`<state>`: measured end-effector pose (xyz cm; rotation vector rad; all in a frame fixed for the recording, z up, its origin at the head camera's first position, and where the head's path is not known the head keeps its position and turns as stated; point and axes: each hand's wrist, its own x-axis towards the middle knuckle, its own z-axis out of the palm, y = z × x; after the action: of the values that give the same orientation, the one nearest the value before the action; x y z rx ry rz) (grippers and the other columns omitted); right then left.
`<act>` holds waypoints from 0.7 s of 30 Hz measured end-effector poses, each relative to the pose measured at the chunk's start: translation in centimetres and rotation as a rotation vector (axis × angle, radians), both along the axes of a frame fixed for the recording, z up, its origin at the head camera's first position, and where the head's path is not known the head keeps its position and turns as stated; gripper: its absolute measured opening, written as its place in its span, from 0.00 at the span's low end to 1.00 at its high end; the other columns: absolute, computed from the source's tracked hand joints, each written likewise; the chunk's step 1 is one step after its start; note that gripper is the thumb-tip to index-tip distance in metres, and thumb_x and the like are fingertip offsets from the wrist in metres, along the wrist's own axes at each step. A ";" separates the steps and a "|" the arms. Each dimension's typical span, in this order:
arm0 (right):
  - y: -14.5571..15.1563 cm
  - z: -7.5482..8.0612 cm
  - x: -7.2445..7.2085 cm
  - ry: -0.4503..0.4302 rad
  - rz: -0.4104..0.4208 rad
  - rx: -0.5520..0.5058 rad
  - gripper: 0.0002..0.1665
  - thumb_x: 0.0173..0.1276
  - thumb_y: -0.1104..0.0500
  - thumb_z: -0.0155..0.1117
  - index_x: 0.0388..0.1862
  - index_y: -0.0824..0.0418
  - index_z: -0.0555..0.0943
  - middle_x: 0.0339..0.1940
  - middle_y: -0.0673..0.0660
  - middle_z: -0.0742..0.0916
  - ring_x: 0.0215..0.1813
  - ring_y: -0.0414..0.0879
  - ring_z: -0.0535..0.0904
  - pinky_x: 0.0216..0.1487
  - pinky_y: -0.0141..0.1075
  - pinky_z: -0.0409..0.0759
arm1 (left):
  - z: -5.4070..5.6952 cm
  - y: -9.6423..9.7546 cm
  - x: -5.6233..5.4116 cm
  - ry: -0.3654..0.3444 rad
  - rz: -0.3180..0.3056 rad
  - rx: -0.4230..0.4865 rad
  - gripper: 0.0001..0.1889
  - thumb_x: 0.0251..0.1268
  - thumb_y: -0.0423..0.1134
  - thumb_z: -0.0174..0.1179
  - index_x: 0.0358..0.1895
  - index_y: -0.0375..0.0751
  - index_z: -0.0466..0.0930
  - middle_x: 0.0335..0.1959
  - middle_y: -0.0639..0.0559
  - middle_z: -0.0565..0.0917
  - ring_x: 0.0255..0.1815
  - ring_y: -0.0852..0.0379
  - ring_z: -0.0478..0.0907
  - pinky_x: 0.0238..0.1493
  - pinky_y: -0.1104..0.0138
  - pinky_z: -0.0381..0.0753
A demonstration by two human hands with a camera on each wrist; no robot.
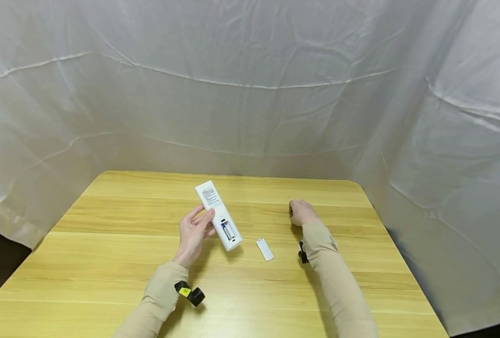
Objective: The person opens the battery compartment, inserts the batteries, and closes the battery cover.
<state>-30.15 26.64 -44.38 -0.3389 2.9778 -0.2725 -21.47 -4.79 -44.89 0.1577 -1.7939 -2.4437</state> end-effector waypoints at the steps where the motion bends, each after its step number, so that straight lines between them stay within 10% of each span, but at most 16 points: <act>1: 0.0 0.0 0.0 0.003 -0.005 -0.012 0.17 0.58 0.72 0.61 0.48 0.69 0.81 0.49 0.72 0.86 0.53 0.66 0.81 0.58 0.57 0.83 | 0.0 0.0 0.0 0.000 0.001 -0.002 0.22 0.71 0.35 0.62 0.65 0.30 0.73 0.50 0.28 0.86 0.31 0.62 0.88 0.32 0.71 0.91; 21: -0.3 0.9 1.4 0.024 -0.080 -0.250 0.18 0.69 0.65 0.61 0.56 0.69 0.76 0.32 0.61 0.84 0.32 0.49 0.78 0.33 0.37 0.79 | -0.2 -0.1 -0.1 -0.008 0.008 -0.008 0.22 0.71 0.35 0.62 0.65 0.30 0.73 0.49 0.29 0.86 0.31 0.62 0.88 0.30 0.72 0.90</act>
<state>-28.77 26.32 -43.49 -0.2500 2.9879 -0.6573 -21.58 -4.90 -45.04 0.1737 -1.8019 -2.4334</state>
